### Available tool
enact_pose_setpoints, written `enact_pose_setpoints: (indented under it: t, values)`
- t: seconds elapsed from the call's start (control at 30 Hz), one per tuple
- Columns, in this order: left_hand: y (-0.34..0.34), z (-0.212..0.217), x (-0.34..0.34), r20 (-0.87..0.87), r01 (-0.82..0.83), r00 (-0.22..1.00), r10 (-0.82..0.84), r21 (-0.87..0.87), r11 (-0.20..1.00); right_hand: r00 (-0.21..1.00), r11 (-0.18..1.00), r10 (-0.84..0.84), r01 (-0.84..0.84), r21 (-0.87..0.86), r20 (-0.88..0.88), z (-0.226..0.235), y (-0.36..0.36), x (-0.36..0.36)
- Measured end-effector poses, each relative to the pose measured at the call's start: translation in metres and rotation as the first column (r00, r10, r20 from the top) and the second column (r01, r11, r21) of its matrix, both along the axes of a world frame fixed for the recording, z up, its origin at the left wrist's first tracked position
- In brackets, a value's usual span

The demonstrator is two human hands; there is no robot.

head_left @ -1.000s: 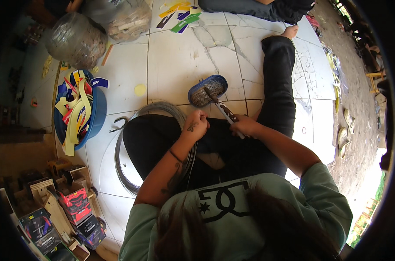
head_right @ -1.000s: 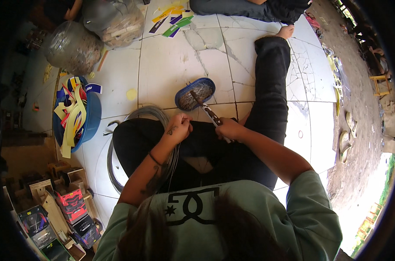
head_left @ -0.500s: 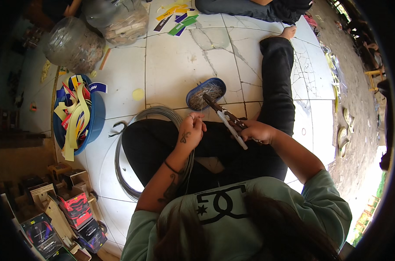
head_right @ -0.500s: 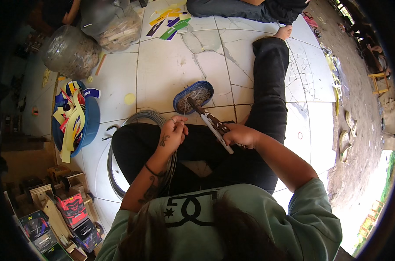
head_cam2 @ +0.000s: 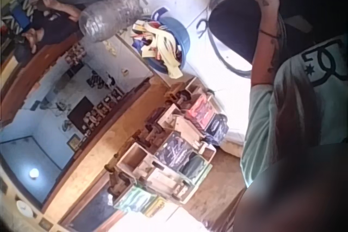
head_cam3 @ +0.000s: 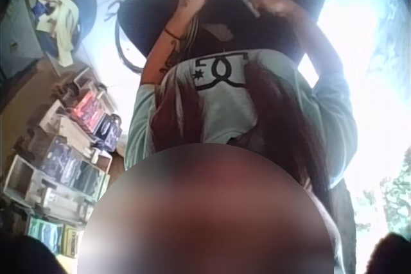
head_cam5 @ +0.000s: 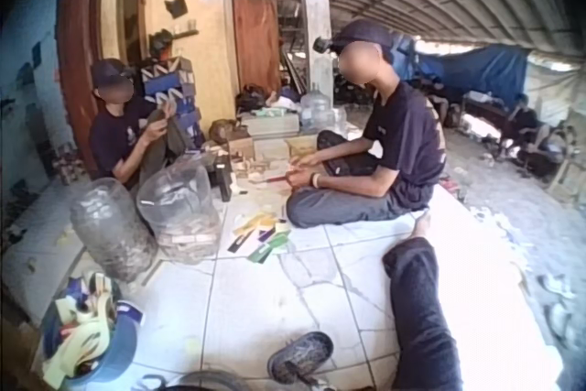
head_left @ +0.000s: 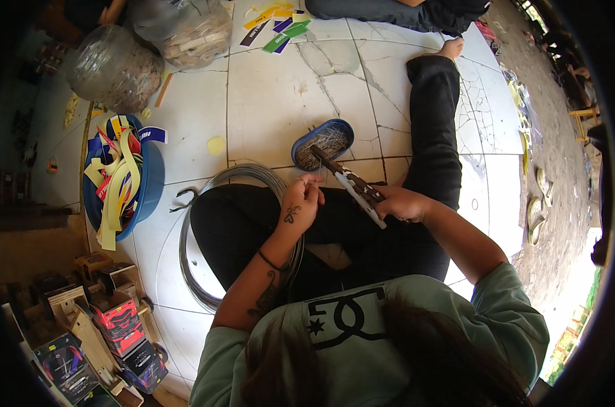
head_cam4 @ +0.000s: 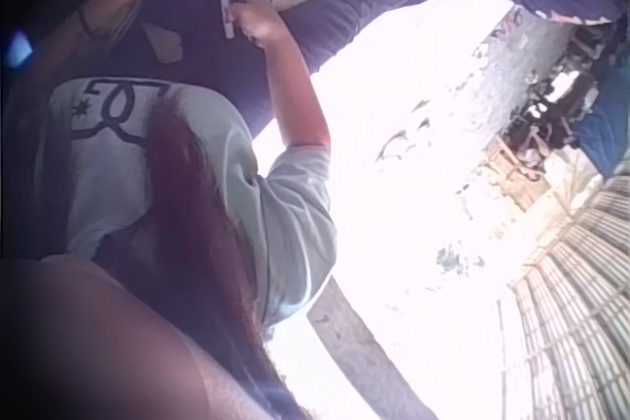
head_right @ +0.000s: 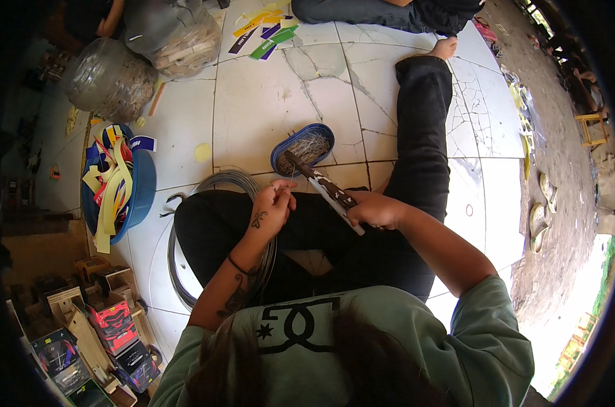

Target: The person sits on the floor and repeatedly cuts short lengths of metal wire from a coil using pliers. The person holds the wire with one hand and uses the pliers with the other to snip the wire, then places the cut pieces into a small blue container.

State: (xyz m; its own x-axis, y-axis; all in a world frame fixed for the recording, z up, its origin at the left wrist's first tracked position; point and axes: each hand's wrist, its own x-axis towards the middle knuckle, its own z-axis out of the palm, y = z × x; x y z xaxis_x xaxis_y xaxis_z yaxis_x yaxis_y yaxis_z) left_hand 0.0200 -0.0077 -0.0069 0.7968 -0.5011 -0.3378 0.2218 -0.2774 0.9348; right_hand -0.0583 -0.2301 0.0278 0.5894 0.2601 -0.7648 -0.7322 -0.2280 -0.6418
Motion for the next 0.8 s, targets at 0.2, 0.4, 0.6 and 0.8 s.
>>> enact_pose_setpoints:
  t: [0.2,0.4,0.6,0.8]
  values:
    - [0.000,-0.002,0.001,0.035,0.008,0.999,-0.007,-0.042,0.999,0.999,0.996,-0.037,0.035,0.080,0.030,-0.013,0.006,-0.001]
    - [0.000,0.018,-0.002,-0.221,0.121,0.971,-0.086,0.150,0.981,0.995,0.958,0.014,0.015,-0.286,0.098,-0.023,0.012,0.007]
    - [-0.002,0.000,-0.005,0.052,0.127,0.988,-0.145,0.260,0.957,0.995,0.959,-0.096,0.101,-0.264,0.033,-0.042,0.019,0.011]
    - [-0.003,-0.027,-0.004,0.079,0.054,0.994,-0.074,0.230,0.972,0.982,0.973,-0.149,0.166,-0.163,0.112,-0.058,0.011,0.003]
